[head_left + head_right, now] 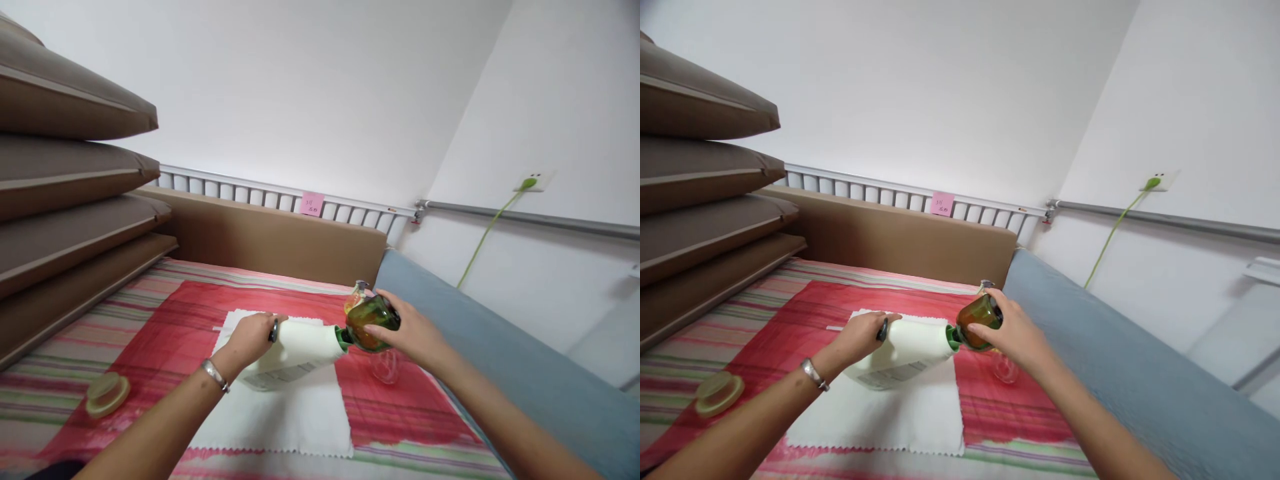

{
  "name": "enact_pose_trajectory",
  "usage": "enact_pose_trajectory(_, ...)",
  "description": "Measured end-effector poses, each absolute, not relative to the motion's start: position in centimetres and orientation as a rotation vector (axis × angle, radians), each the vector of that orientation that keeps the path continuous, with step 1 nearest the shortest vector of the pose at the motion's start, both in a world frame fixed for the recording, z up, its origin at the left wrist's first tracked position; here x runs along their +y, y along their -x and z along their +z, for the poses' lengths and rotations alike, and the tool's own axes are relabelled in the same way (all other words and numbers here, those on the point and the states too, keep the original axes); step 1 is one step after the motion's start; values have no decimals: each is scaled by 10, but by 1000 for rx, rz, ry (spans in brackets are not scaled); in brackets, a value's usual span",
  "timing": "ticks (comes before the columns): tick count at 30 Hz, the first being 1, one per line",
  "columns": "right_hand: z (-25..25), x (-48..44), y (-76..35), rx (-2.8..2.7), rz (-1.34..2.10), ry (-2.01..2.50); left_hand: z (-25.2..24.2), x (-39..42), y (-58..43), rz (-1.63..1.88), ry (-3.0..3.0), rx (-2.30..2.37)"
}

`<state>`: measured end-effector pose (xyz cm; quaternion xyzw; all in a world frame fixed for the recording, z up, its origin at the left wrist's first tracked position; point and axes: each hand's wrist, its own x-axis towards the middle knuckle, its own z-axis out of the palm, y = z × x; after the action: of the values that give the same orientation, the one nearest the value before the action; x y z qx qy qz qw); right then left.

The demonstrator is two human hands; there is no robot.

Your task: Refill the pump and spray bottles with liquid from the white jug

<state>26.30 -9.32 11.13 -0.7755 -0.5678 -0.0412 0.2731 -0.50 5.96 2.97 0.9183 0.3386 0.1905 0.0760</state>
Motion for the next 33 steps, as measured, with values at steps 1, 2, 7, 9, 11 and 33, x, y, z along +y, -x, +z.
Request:
enact_pose_trajectory(1,113,-92,-260,-1561,-123,2080,29,60,6,574,-2748,1016)
enact_pose_trajectory(2,115,-91,-257,-1594,-136,2071,29,60,6,576,-2743,1018)
enact_pose_trajectory(7,128,-85,-238,-1774,-238,2104,30,59,11,591,-2716,1028)
enact_pose_trajectory(9,132,-82,-232,-1859,-293,2095,30,59,13,600,-2705,1029)
enact_pose_trajectory(11,135,-79,-225,-1929,-317,2064,28,60,14,614,-2695,1024)
enact_pose_trajectory(33,180,-18,-119,-2170,-400,1833,-8,75,82,717,-2265,1330)
